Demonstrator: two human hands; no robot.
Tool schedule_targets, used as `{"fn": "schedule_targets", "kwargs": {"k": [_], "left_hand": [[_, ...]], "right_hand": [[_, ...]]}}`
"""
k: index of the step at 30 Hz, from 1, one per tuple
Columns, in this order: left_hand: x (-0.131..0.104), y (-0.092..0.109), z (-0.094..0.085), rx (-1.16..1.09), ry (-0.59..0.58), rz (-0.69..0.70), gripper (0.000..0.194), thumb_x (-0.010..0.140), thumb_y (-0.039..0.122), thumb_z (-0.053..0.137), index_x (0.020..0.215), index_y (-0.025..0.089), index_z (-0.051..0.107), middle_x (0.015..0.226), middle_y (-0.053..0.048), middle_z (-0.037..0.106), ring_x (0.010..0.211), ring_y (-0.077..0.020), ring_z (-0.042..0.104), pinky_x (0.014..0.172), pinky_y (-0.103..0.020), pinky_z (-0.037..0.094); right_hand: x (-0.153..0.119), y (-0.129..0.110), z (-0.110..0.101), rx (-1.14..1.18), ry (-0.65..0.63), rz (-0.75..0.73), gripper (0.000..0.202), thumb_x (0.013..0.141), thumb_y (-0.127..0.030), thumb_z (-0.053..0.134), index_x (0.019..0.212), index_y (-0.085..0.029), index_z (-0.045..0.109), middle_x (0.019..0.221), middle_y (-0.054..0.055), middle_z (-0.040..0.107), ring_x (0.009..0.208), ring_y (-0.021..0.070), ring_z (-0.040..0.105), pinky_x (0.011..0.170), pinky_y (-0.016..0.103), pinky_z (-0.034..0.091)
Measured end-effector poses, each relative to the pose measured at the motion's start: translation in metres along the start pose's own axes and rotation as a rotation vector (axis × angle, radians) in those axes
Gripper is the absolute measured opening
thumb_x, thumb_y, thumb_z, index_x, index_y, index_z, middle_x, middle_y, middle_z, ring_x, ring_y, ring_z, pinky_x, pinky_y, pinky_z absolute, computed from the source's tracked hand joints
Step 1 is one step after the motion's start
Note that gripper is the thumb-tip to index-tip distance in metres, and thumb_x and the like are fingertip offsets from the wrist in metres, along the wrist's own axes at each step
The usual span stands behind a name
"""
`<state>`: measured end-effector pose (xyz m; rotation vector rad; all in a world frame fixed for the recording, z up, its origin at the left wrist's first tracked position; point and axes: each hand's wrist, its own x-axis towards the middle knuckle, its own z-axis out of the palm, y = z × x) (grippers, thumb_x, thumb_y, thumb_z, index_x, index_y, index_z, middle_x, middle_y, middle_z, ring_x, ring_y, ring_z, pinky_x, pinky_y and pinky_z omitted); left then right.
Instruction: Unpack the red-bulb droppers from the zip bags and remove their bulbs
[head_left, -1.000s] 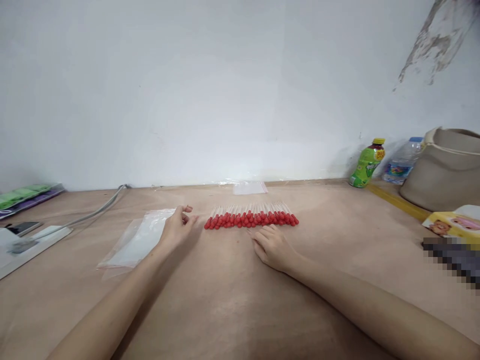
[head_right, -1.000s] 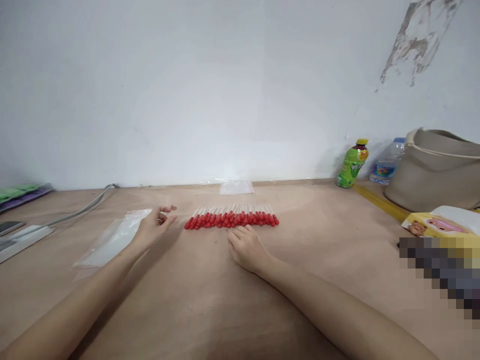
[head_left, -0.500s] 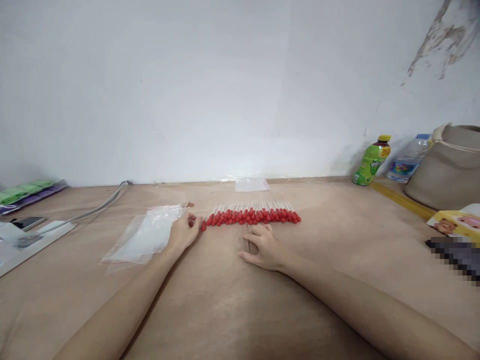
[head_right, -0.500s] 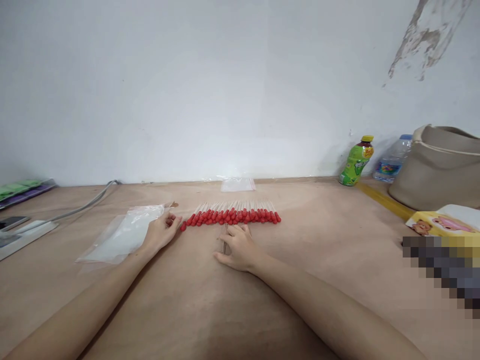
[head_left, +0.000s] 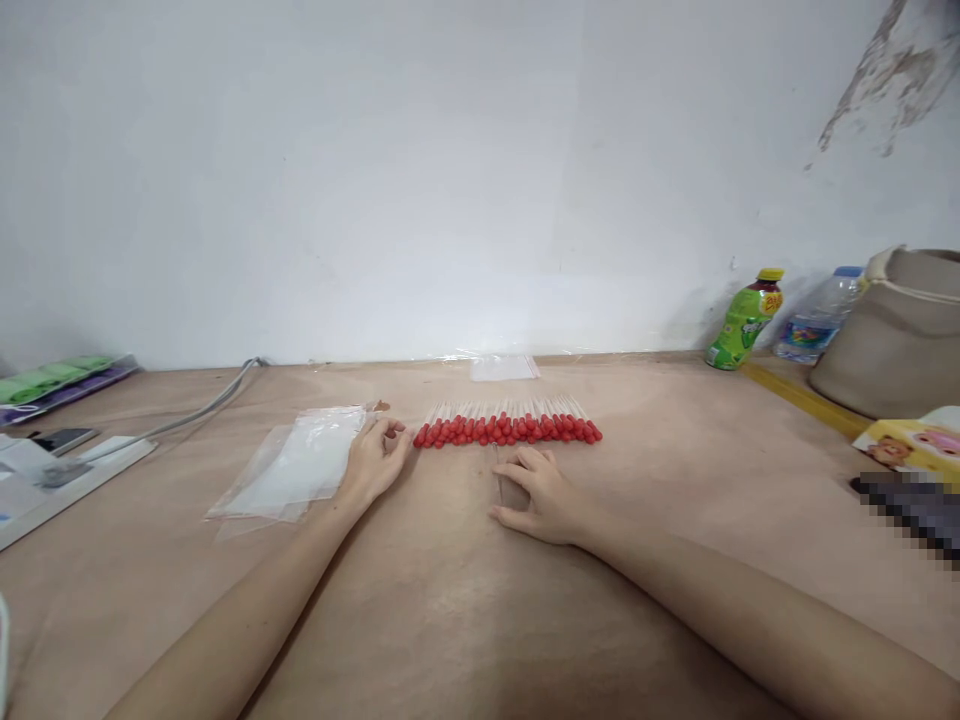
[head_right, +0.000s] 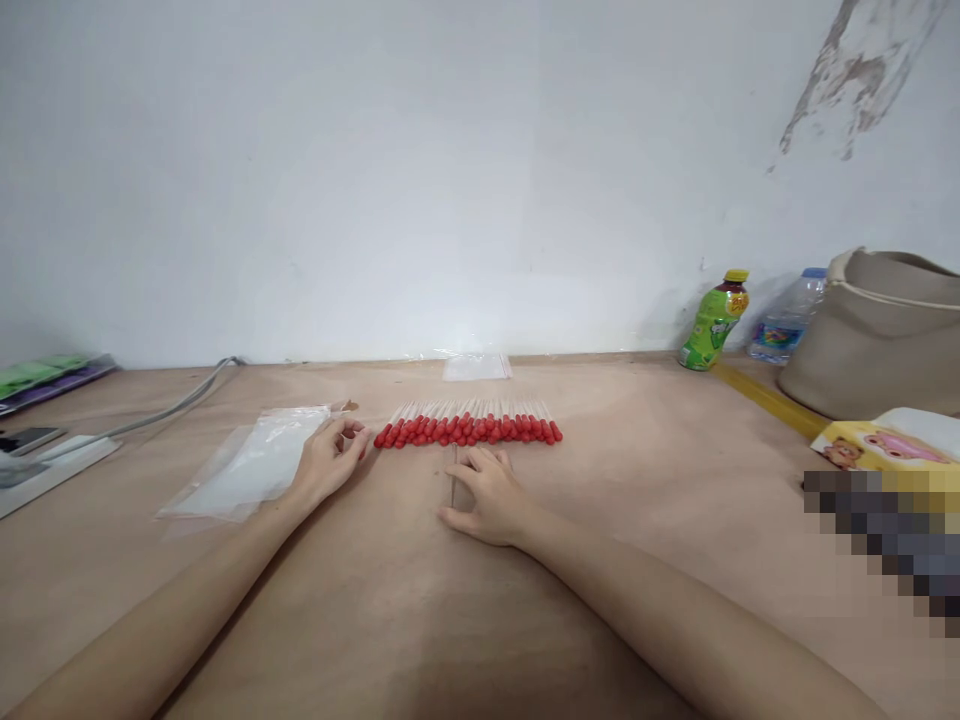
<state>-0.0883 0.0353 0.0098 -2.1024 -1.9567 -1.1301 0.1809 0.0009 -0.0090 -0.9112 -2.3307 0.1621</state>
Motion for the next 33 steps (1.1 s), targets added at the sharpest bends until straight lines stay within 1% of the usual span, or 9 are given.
{"fn": "schedule_targets", "kwargs": {"k": [6, 13, 17, 20, 22, 23, 26, 29, 33], "left_hand": [[0.002, 0.002, 0.005, 0.003, -0.020, 0.029, 0.029, 0.077, 0.045, 0.049, 0.077, 0.019, 0.060, 0.082, -0.004, 0.053, 0.085, -0.0210, 0.051, 0.078, -0.033, 0.041], [0.005, -0.001, 0.010, 0.028, -0.062, 0.061, 0.027, 0.075, 0.044, 0.051, 0.073, 0.019, 0.061, 0.077, -0.003, 0.051, 0.079, -0.0200, 0.052, 0.078, -0.034, 0.041], [0.005, -0.002, 0.010, -0.021, 0.025, 0.027, 0.024, 0.075, 0.040, 0.051, 0.069, 0.018, 0.060, 0.075, -0.003, 0.052, 0.082, -0.0209, 0.052, 0.079, -0.034, 0.041], [-0.001, 0.004, 0.004, -0.052, 0.174, 0.009, 0.022, 0.076, 0.037, 0.051, 0.072, 0.018, 0.061, 0.079, -0.004, 0.051, 0.085, -0.0210, 0.051, 0.081, -0.035, 0.041], [-0.010, 0.013, -0.001, -0.069, 0.249, 0.082, 0.020, 0.077, 0.035, 0.052, 0.078, 0.018, 0.061, 0.082, -0.004, 0.050, 0.086, -0.0202, 0.050, 0.081, -0.034, 0.041], [-0.015, 0.020, -0.003, -0.079, 0.247, 0.148, 0.019, 0.077, 0.034, 0.052, 0.081, 0.018, 0.061, 0.083, -0.004, 0.050, 0.086, -0.0196, 0.050, 0.080, -0.033, 0.041], [-0.035, 0.041, -0.005, -0.106, 0.094, 0.377, 0.014, 0.079, 0.029, 0.052, 0.085, 0.019, 0.060, 0.084, -0.004, 0.051, 0.082, -0.0176, 0.051, 0.076, -0.031, 0.042], [-0.050, 0.057, 0.001, -0.095, -0.015, 0.555, 0.013, 0.081, 0.028, 0.051, 0.086, 0.020, 0.059, 0.084, -0.005, 0.052, 0.080, -0.0174, 0.051, 0.074, -0.032, 0.041], [-0.056, 0.065, 0.009, -0.065, -0.062, 0.714, 0.012, 0.082, 0.026, 0.051, 0.086, 0.020, 0.059, 0.082, -0.005, 0.054, 0.077, -0.0170, 0.049, 0.071, -0.032, 0.039]], "right_hand": [[-0.021, 0.009, -0.011, 0.042, 0.023, -0.056, 0.030, 0.072, -0.033, 0.061, 0.098, -0.017, 0.056, 0.091, 0.007, 0.051, 0.085, 0.0186, 0.048, 0.077, 0.035, 0.041], [-0.027, 0.010, -0.017, 0.076, 0.019, -0.033, 0.032, 0.072, -0.032, 0.061, 0.100, -0.018, 0.056, 0.092, 0.007, 0.051, 0.085, 0.0176, 0.050, 0.075, 0.031, 0.045], [-0.026, 0.010, -0.018, 0.073, 0.038, -0.043, 0.032, 0.071, -0.032, 0.062, 0.100, -0.018, 0.057, 0.093, 0.008, 0.052, 0.086, 0.0181, 0.051, 0.075, 0.032, 0.046], [-0.026, 0.011, -0.016, 0.080, 0.062, -0.048, 0.035, 0.071, -0.031, 0.062, 0.103, -0.019, 0.056, 0.096, 0.008, 0.052, 0.089, 0.0192, 0.052, 0.077, 0.034, 0.047], [-0.027, 0.012, -0.015, 0.062, 0.151, -0.030, 0.041, 0.072, -0.029, 0.060, 0.111, -0.019, 0.052, 0.106, 0.011, 0.049, 0.097, 0.0213, 0.051, 0.081, 0.037, 0.047], [-0.027, 0.013, -0.014, 0.043, 0.221, -0.015, 0.046, 0.073, -0.028, 0.059, 0.117, -0.019, 0.048, 0.113, 0.012, 0.046, 0.102, 0.0226, 0.049, 0.084, 0.038, 0.046], [-0.026, 0.016, -0.014, -0.044, 0.397, -0.001, 0.059, 0.075, -0.031, 0.057, 0.129, -0.021, 0.035, 0.130, 0.014, 0.034, 0.116, 0.0256, 0.041, 0.094, 0.041, 0.041], [-0.025, 0.020, -0.016, -0.099, 0.336, -0.088, 0.064, 0.077, -0.036, 0.057, 0.133, -0.022, 0.031, 0.133, 0.012, 0.035, 0.122, 0.0264, 0.035, 0.099, 0.044, 0.036], [-0.023, 0.023, -0.015, -0.095, 0.189, -0.211, 0.046, 0.081, -0.033, 0.054, 0.124, -0.022, 0.044, 0.129, 0.010, 0.044, 0.125, 0.0241, 0.033, 0.099, 0.047, 0.034]]}}
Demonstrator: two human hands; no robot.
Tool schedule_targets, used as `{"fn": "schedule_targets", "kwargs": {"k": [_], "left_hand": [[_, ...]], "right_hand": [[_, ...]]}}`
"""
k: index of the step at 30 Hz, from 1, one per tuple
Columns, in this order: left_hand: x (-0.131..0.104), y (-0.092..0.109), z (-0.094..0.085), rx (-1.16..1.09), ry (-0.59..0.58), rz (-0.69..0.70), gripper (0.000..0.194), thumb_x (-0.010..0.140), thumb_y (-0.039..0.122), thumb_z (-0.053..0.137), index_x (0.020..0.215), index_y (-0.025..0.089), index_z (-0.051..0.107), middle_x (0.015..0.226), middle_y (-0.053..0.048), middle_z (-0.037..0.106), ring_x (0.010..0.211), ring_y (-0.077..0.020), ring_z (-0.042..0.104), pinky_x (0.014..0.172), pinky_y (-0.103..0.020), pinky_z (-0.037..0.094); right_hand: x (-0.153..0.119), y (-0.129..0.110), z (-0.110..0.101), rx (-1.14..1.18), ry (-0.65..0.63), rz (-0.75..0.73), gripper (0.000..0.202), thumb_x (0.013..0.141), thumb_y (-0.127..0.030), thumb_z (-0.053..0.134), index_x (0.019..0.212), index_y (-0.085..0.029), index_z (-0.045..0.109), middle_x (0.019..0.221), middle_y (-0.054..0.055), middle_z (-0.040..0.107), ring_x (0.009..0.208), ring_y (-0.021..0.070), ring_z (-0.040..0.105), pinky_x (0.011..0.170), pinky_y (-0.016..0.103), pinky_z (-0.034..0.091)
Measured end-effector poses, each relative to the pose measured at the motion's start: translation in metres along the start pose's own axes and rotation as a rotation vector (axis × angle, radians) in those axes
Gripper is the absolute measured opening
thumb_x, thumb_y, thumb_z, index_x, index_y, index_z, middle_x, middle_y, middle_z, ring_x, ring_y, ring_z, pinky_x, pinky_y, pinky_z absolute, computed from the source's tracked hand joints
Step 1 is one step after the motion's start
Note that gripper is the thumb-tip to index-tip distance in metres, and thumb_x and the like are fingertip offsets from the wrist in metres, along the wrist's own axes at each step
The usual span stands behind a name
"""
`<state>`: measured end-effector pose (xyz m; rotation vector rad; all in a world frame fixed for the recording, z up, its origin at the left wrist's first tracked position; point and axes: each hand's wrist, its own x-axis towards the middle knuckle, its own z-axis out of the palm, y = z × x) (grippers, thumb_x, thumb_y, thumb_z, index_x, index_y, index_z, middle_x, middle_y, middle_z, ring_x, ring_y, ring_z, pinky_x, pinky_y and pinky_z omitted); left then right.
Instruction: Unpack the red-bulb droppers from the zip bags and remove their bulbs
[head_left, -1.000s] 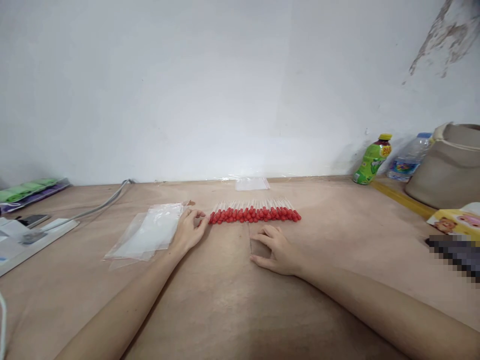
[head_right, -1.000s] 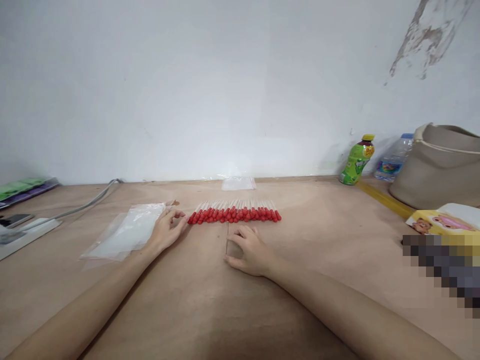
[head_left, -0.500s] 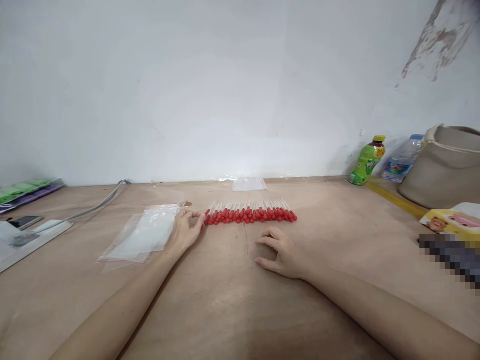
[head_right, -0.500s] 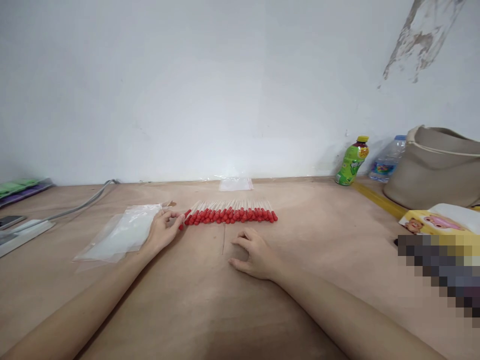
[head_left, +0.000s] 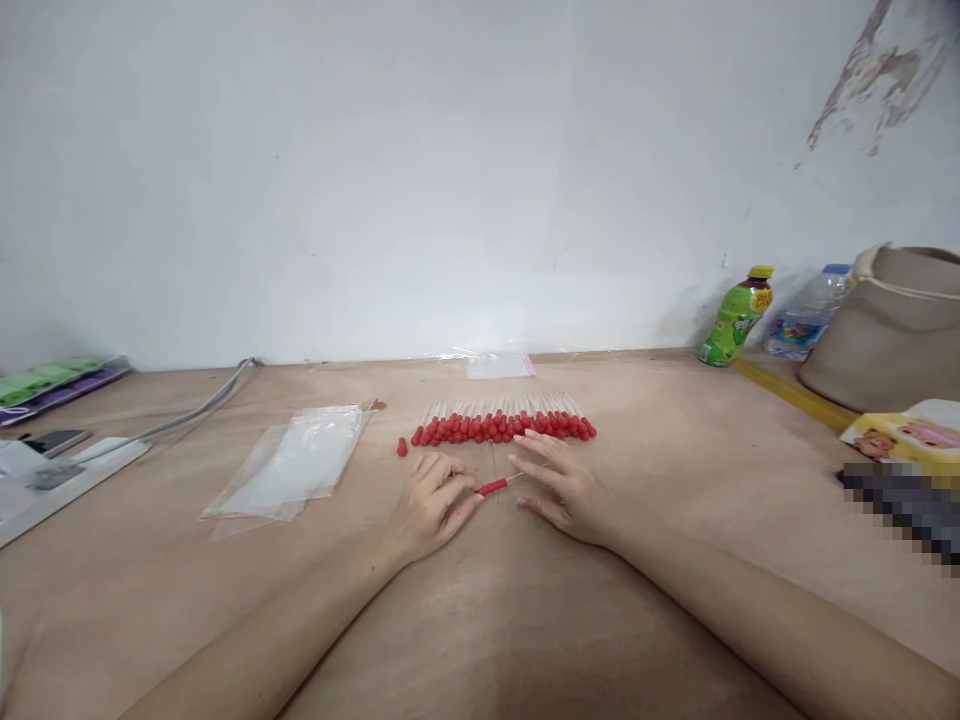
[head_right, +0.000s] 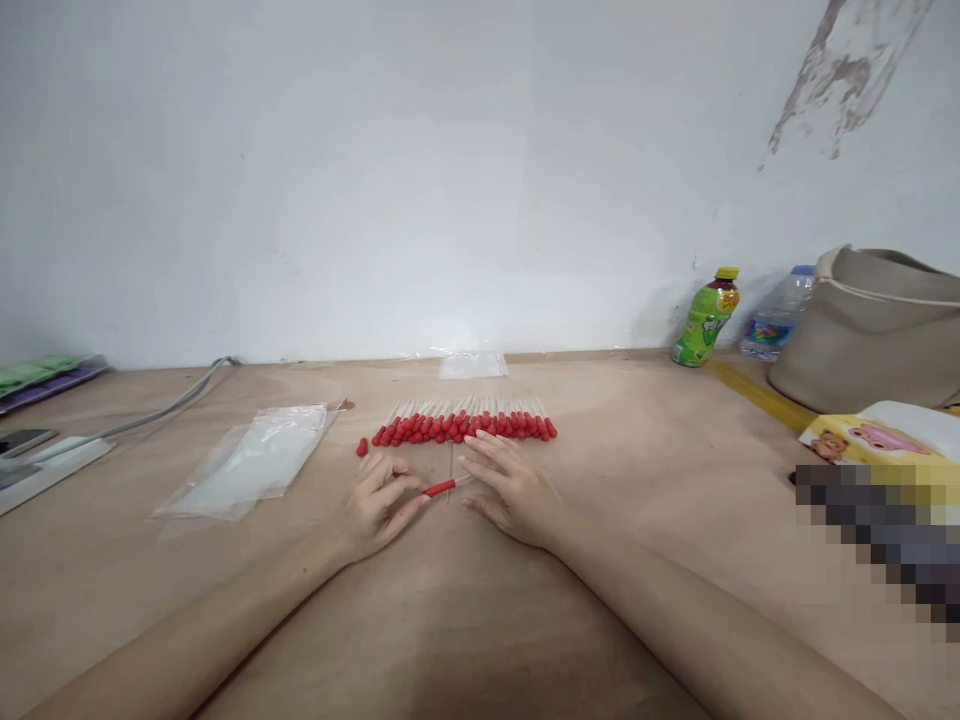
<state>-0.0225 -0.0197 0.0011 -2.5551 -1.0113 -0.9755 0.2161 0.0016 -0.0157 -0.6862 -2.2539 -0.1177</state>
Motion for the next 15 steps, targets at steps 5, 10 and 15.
{"fn": "schedule_targets", "kwargs": {"k": [5, 10, 15], "left_hand": [[0.000, -0.003, -0.001, -0.002, -0.008, 0.040, 0.010, 0.081, 0.024, 0.052, 0.085, 0.019, 0.059, 0.082, -0.006, 0.055, 0.076, -0.0172, 0.048, 0.070, -0.032, 0.039], [0.002, 0.000, -0.002, -0.114, -0.042, -0.011, 0.020, 0.081, 0.024, 0.053, 0.099, 0.018, 0.056, 0.098, -0.008, 0.056, 0.093, -0.0200, 0.051, 0.083, -0.037, 0.042], [0.011, 0.006, 0.011, -0.176, -0.090, 0.038, 0.041, 0.080, 0.031, 0.055, 0.118, 0.018, 0.048, 0.119, -0.009, 0.053, 0.117, -0.0224, 0.043, 0.098, -0.040, 0.037]], "right_hand": [[0.002, 0.000, 0.002, 0.010, -0.057, 0.003, 0.026, 0.084, -0.028, 0.049, 0.107, -0.021, 0.058, 0.121, 0.008, 0.053, 0.122, 0.0215, 0.038, 0.099, 0.045, 0.034], [0.001, 0.001, 0.004, 0.072, -0.087, 0.013, 0.023, 0.086, -0.023, 0.047, 0.104, -0.021, 0.060, 0.106, 0.006, 0.063, 0.114, 0.0202, 0.048, 0.099, 0.046, 0.035], [0.002, -0.003, 0.007, 0.128, -0.093, -0.017, 0.027, 0.086, -0.021, 0.044, 0.109, -0.016, 0.058, 0.114, 0.010, 0.058, 0.114, 0.0197, 0.048, 0.095, 0.039, 0.043]]}}
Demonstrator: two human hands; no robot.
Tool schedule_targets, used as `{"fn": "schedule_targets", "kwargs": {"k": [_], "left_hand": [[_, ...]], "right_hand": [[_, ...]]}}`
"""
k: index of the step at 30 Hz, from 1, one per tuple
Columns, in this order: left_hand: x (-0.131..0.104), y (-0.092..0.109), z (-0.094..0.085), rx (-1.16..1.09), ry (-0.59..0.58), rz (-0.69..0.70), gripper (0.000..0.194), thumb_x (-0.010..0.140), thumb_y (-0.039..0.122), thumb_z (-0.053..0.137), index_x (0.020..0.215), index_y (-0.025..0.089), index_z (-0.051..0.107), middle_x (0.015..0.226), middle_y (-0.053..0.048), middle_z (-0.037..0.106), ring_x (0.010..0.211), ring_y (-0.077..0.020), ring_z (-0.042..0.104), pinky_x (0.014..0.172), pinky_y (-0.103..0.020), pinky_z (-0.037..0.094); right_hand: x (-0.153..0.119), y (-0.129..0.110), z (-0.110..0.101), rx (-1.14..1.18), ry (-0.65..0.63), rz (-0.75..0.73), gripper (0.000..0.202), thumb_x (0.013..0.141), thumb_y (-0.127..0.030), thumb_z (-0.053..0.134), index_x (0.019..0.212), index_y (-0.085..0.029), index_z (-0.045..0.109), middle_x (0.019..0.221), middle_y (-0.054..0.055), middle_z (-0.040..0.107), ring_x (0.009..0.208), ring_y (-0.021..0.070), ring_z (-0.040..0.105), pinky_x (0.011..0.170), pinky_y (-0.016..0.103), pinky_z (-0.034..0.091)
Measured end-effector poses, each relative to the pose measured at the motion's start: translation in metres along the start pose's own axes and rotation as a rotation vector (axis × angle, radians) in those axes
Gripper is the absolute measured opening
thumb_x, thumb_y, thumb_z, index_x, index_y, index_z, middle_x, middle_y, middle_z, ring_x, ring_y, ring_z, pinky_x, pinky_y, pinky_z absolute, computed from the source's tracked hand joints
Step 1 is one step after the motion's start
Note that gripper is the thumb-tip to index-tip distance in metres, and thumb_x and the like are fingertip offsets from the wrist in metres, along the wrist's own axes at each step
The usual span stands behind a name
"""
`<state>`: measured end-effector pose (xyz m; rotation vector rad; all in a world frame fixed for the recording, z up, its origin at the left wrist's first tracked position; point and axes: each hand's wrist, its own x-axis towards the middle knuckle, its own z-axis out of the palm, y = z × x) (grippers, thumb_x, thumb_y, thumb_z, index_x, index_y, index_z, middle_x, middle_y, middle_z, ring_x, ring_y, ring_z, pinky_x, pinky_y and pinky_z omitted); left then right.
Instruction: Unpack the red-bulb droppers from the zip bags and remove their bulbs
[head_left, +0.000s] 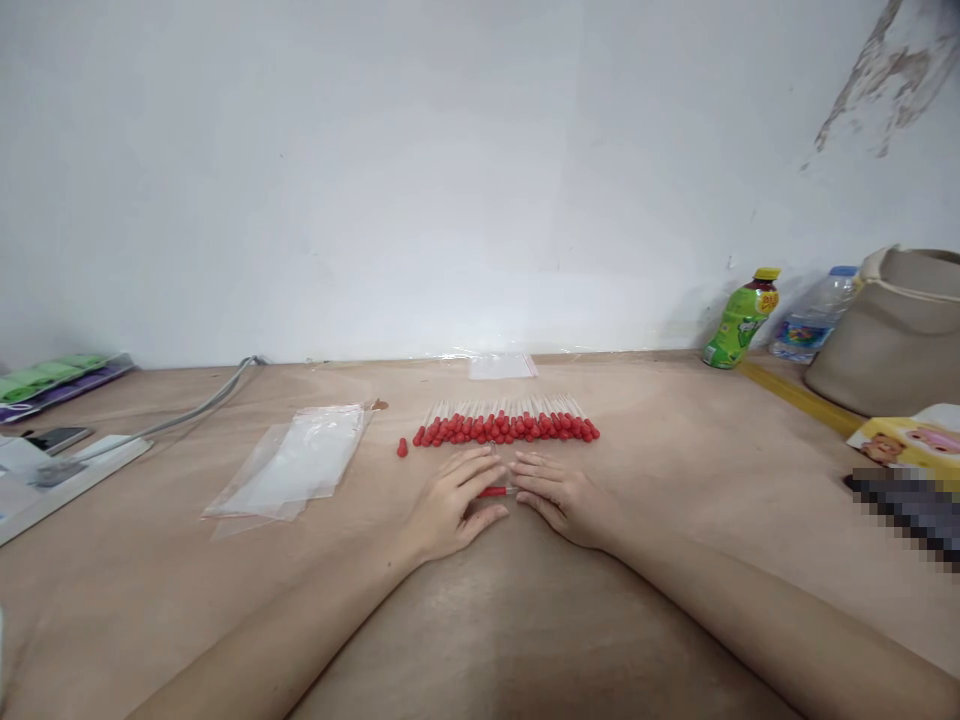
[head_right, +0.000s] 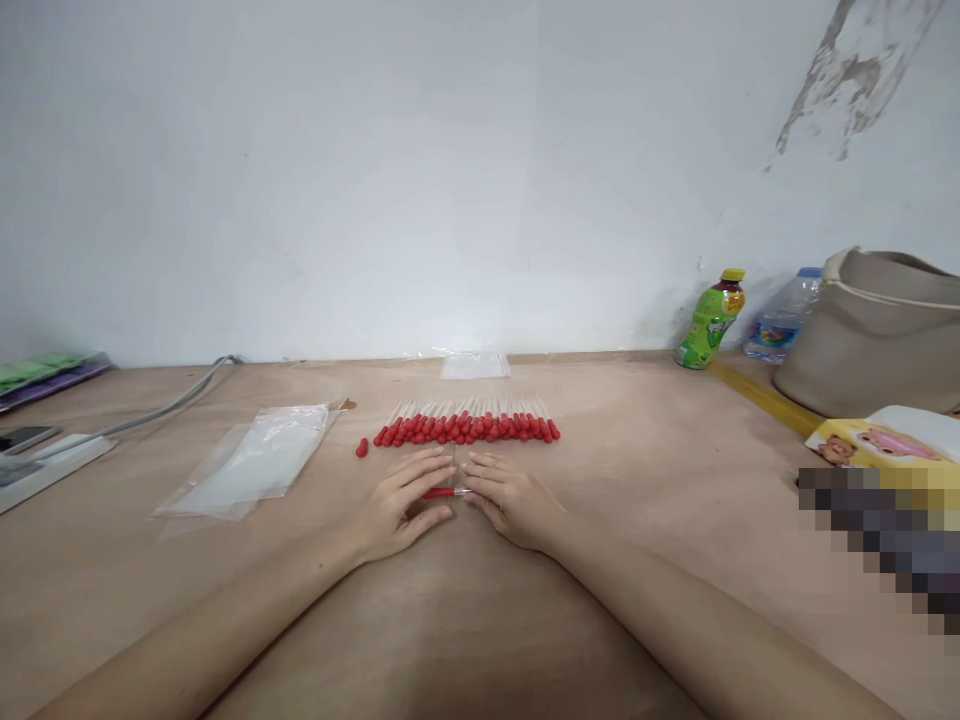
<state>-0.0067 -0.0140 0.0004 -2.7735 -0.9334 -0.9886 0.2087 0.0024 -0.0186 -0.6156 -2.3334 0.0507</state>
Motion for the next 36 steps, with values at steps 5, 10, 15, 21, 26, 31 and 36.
{"fn": "schedule_targets", "kwargs": {"k": [5, 10, 15, 21, 26, 31, 36], "left_hand": [[0.006, 0.001, 0.011, 0.047, 0.056, 0.065, 0.021, 0.084, 0.023, 0.050, 0.102, 0.017, 0.059, 0.102, -0.006, 0.065, 0.104, -0.0191, 0.056, 0.091, -0.038, 0.045], [0.005, 0.001, 0.011, 0.108, 0.139, 0.109, 0.018, 0.084, 0.019, 0.050, 0.098, 0.015, 0.060, 0.097, -0.006, 0.067, 0.098, -0.0180, 0.060, 0.091, -0.039, 0.046], [0.005, 0.000, 0.011, 0.134, 0.122, 0.129, 0.024, 0.084, 0.020, 0.050, 0.106, 0.015, 0.057, 0.105, -0.007, 0.064, 0.108, -0.0189, 0.054, 0.097, -0.041, 0.041], [0.006, 0.000, 0.009, 0.125, 0.060, 0.162, 0.020, 0.086, 0.018, 0.047, 0.102, 0.013, 0.057, 0.106, -0.007, 0.064, 0.111, -0.0189, 0.051, 0.100, -0.042, 0.036], [0.003, 0.004, 0.004, 0.117, 0.023, 0.172, 0.016, 0.086, 0.017, 0.045, 0.094, 0.014, 0.058, 0.104, -0.007, 0.064, 0.112, -0.0192, 0.051, 0.103, -0.044, 0.032], [0.001, 0.006, 0.001, 0.082, -0.036, 0.134, 0.016, 0.087, 0.018, 0.043, 0.092, 0.013, 0.058, 0.102, -0.008, 0.065, 0.113, -0.0184, 0.050, 0.105, -0.044, 0.028], [0.001, 0.006, 0.000, 0.060, -0.061, 0.106, 0.018, 0.087, 0.019, 0.043, 0.090, 0.013, 0.059, 0.102, -0.009, 0.065, 0.111, -0.0185, 0.052, 0.104, -0.043, 0.030]], "right_hand": [[0.004, -0.006, 0.001, 0.013, 0.023, -0.014, 0.027, 0.087, -0.021, 0.043, 0.110, -0.016, 0.057, 0.113, 0.009, 0.059, 0.110, 0.0172, 0.051, 0.097, 0.036, 0.042], [0.005, -0.002, 0.005, -0.030, 0.024, -0.001, 0.030, 0.086, -0.025, 0.045, 0.111, -0.013, 0.057, 0.113, 0.011, 0.059, 0.110, 0.0200, 0.052, 0.094, 0.037, 0.045], [0.006, 0.002, 0.008, 0.047, 0.030, -0.058, 0.031, 0.088, -0.022, 0.042, 0.116, -0.015, 0.052, 0.113, 0.010, 0.059, 0.109, 0.0165, 0.052, 0.094, 0.034, 0.045], [0.004, -0.002, 0.006, 0.006, 0.044, -0.099, 0.027, 0.087, -0.017, 0.042, 0.109, -0.013, 0.056, 0.111, 0.012, 0.060, 0.108, 0.0173, 0.054, 0.093, 0.032, 0.046], [0.004, -0.004, 0.004, -0.067, 0.044, -0.165, 0.022, 0.086, -0.016, 0.042, 0.103, -0.012, 0.057, 0.106, 0.013, 0.063, 0.101, 0.0170, 0.058, 0.092, 0.032, 0.047], [0.004, -0.006, 0.002, -0.127, 0.034, -0.196, 0.018, 0.086, -0.015, 0.043, 0.096, -0.012, 0.057, 0.102, 0.012, 0.064, 0.099, 0.0171, 0.059, 0.093, 0.032, 0.046], [0.003, -0.009, 0.002, -0.164, 0.035, -0.220, 0.018, 0.085, -0.014, 0.044, 0.096, -0.011, 0.057, 0.103, 0.012, 0.064, 0.101, 0.0175, 0.057, 0.092, 0.031, 0.047]]}}
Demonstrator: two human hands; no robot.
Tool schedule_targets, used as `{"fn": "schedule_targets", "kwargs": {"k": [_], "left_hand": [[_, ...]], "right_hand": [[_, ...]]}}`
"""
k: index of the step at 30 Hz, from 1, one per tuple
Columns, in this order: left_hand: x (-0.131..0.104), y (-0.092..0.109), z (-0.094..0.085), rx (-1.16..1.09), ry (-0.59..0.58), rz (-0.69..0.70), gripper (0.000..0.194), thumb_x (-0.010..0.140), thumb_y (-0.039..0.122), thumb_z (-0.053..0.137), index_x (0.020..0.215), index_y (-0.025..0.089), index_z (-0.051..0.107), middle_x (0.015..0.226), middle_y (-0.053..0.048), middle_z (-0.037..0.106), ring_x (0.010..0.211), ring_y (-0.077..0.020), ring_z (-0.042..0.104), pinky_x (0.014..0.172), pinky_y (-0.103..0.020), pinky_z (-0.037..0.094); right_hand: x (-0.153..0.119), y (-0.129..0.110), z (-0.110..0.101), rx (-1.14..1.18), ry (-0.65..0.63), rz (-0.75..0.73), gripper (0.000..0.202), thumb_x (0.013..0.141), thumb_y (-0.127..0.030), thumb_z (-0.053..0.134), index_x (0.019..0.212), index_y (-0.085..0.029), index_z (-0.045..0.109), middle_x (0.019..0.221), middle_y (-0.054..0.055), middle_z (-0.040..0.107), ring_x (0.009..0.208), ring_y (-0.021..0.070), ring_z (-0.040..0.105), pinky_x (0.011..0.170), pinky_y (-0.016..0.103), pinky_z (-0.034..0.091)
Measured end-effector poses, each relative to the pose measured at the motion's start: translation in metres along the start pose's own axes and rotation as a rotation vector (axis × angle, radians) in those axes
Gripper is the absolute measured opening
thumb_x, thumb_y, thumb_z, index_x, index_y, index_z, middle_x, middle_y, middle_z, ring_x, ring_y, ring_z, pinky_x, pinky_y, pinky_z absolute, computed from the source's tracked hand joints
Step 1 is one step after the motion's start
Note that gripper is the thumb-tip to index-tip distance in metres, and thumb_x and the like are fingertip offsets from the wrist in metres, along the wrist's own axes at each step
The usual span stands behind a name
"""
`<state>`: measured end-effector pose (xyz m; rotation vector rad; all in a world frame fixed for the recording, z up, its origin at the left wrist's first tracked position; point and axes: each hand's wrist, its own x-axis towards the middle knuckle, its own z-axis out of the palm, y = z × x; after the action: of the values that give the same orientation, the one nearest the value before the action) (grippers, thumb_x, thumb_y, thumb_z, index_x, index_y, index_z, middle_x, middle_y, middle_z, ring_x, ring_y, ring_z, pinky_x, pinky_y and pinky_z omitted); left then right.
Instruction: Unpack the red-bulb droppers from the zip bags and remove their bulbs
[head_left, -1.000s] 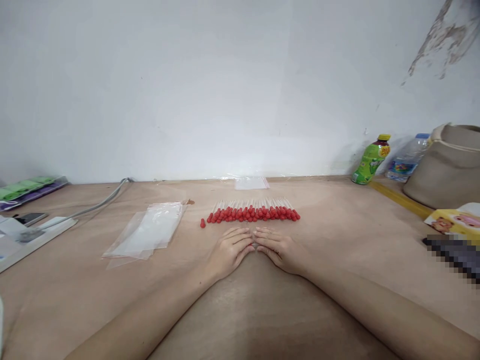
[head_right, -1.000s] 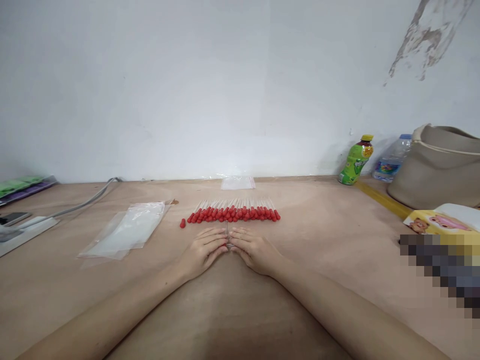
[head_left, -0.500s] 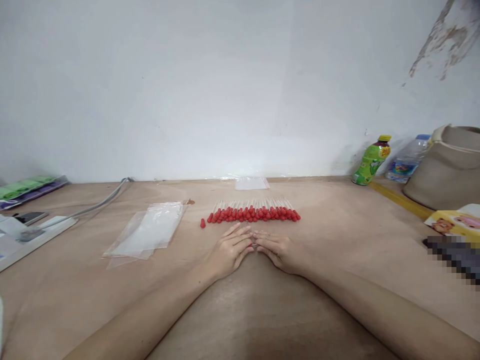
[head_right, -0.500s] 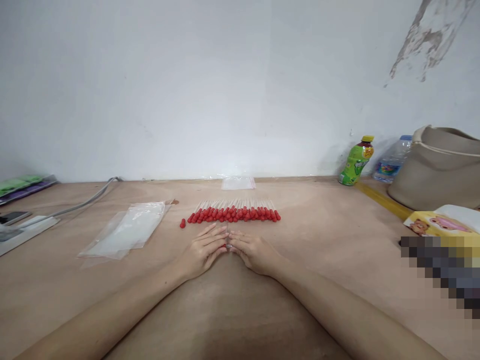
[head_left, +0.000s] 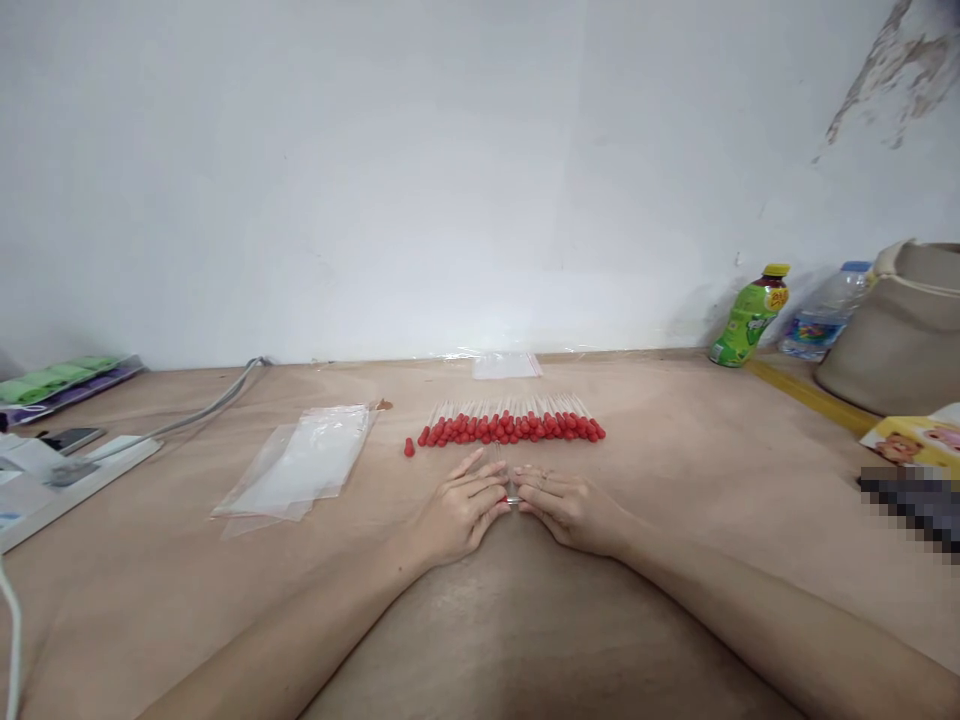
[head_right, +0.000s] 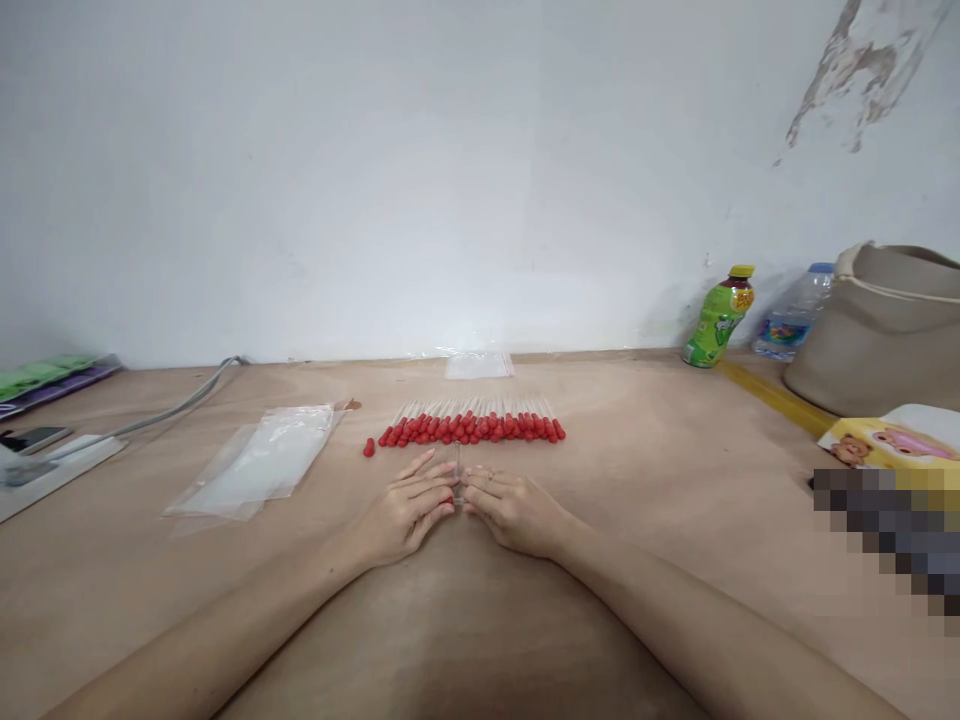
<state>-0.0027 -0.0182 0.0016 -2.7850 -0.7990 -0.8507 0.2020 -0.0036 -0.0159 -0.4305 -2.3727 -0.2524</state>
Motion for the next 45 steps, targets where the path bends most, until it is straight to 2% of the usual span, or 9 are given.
{"fn": "schedule_targets", "kwargs": {"k": [9, 18, 23, 32, 45], "left_hand": [[-0.001, 0.001, -0.003, -0.037, -0.030, 0.004, 0.019, 0.088, 0.019, 0.041, 0.092, 0.013, 0.058, 0.098, -0.008, 0.066, 0.112, -0.0188, 0.051, 0.104, -0.043, 0.031], [-0.001, -0.005, 0.008, 0.032, 0.111, 0.059, 0.017, 0.086, 0.023, 0.048, 0.097, 0.014, 0.057, 0.105, -0.008, 0.064, 0.107, -0.0173, 0.054, 0.100, -0.039, 0.039], [-0.002, -0.005, 0.008, 0.046, 0.078, 0.064, 0.018, 0.087, 0.021, 0.045, 0.099, 0.013, 0.056, 0.105, -0.009, 0.063, 0.107, -0.0169, 0.054, 0.100, -0.039, 0.038], [0.000, 0.000, -0.001, 0.046, -0.051, 0.031, 0.017, 0.088, 0.020, 0.040, 0.090, 0.013, 0.055, 0.114, -0.009, 0.059, 0.116, -0.0182, 0.047, 0.104, -0.041, 0.032], [-0.001, 0.000, -0.006, 0.014, -0.079, 0.005, 0.018, 0.088, 0.021, 0.038, 0.086, 0.014, 0.055, 0.114, -0.010, 0.059, 0.115, -0.0183, 0.047, 0.103, -0.042, 0.033]], "right_hand": [[0.000, -0.002, -0.003, 0.006, 0.014, -0.014, 0.016, 0.085, -0.014, 0.044, 0.094, -0.012, 0.057, 0.101, 0.010, 0.064, 0.099, 0.0162, 0.058, 0.093, 0.030, 0.046], [0.000, 0.001, 0.004, 0.123, -0.017, 0.075, 0.019, 0.087, -0.018, 0.042, 0.099, -0.014, 0.056, 0.098, 0.009, 0.065, 0.099, 0.0167, 0.058, 0.092, 0.032, 0.046], [0.002, 0.001, 0.002, 0.185, -0.067, 0.106, 0.021, 0.088, -0.021, 0.040, 0.101, -0.014, 0.055, 0.100, 0.010, 0.064, 0.098, 0.0166, 0.058, 0.092, 0.033, 0.046], [0.002, -0.003, -0.002, 0.072, -0.019, 0.015, 0.017, 0.087, -0.014, 0.040, 0.094, -0.014, 0.055, 0.088, 0.009, 0.065, 0.092, 0.0162, 0.060, 0.085, 0.029, 0.050], [-0.003, 0.000, -0.002, -0.013, 0.070, -0.074, 0.022, 0.084, -0.009, 0.042, 0.102, -0.010, 0.054, 0.106, 0.013, 0.062, 0.109, 0.0173, 0.052, 0.096, 0.033, 0.044]]}}
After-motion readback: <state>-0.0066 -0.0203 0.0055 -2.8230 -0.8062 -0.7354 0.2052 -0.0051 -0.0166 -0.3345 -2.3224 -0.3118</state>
